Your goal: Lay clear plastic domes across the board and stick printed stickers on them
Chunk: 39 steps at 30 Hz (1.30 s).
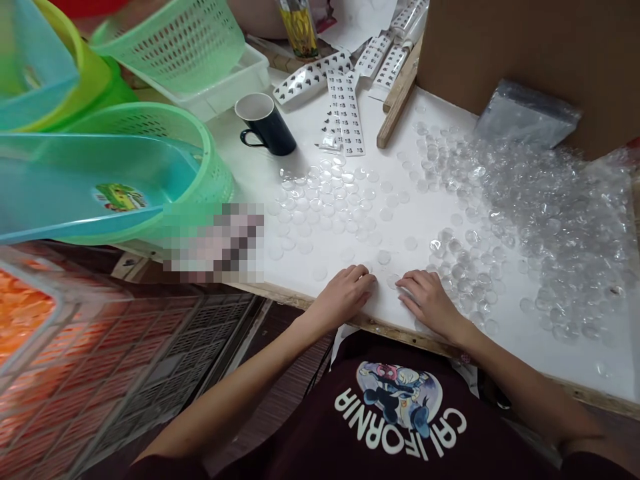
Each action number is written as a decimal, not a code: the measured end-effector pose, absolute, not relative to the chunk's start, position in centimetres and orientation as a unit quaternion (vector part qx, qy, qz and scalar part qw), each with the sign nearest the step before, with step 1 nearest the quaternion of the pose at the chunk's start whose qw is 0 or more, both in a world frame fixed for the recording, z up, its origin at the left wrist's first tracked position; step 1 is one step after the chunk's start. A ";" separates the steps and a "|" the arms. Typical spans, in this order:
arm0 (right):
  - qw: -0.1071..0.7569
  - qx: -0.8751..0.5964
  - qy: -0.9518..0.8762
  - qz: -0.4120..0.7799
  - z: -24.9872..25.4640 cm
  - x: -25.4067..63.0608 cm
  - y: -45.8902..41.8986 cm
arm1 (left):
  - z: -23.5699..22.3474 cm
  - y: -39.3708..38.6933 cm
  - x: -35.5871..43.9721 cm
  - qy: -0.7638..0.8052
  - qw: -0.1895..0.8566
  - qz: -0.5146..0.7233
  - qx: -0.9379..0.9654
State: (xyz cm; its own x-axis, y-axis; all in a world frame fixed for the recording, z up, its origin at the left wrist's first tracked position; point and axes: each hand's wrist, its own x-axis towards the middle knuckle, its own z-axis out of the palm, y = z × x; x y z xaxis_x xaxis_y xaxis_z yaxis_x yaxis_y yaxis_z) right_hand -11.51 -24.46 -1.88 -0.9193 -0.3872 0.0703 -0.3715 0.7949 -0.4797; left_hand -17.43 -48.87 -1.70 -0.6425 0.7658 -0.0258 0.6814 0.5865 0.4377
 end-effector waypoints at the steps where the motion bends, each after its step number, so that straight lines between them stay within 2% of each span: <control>1: 0.001 -0.192 0.949 -0.252 -2.0 -12.0 -24.6 | -1.8 -49.2 -17.4 0.887 0.100 0.202 0.403; 5: -0.036 -0.135 0.968 -0.210 -3.4 -13.9 -25.3 | -2.0 -49.9 -17.0 0.887 0.090 0.233 0.389; 8: -0.009 -0.116 0.979 -0.167 -4.9 -14.8 -26.6 | -2.2 -50.3 -17.0 0.893 0.119 0.234 0.366; 12: 0.011 -0.145 0.975 -0.169 -6.2 -15.6 -28.9 | -2.5 -51.4 -17.7 0.903 0.133 0.245 0.328; 24: 0.080 -0.195 0.968 -0.135 -4.9 -17.6 -36.5 | -1.9 -56.6 -20.4 0.943 0.054 0.233 0.232; 28: 0.057 -0.206 0.961 -0.174 -3.8 -18.1 -34.8 | -0.5 -57.3 -19.9 0.947 0.078 0.252 0.184; 34: -0.011 -0.183 0.963 -0.198 -2.9 -17.0 -28.7 | 0.2 -56.4 -19.1 0.922 0.210 0.253 0.203; 39: -0.020 -0.241 0.942 -0.232 -3.0 -15.2 -26.9 | -0.3 -57.0 -20.0 0.939 0.195 0.210 0.190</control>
State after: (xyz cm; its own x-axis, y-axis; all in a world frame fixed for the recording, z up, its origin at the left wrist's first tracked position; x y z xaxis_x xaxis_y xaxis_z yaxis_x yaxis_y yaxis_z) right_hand -15.19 -26.93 -3.00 -0.8829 -0.4451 0.1493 -0.4635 0.7761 -0.4275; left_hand -19.95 -56.99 -0.30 -0.8518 0.4380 -0.2873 0.2741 0.8401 0.4681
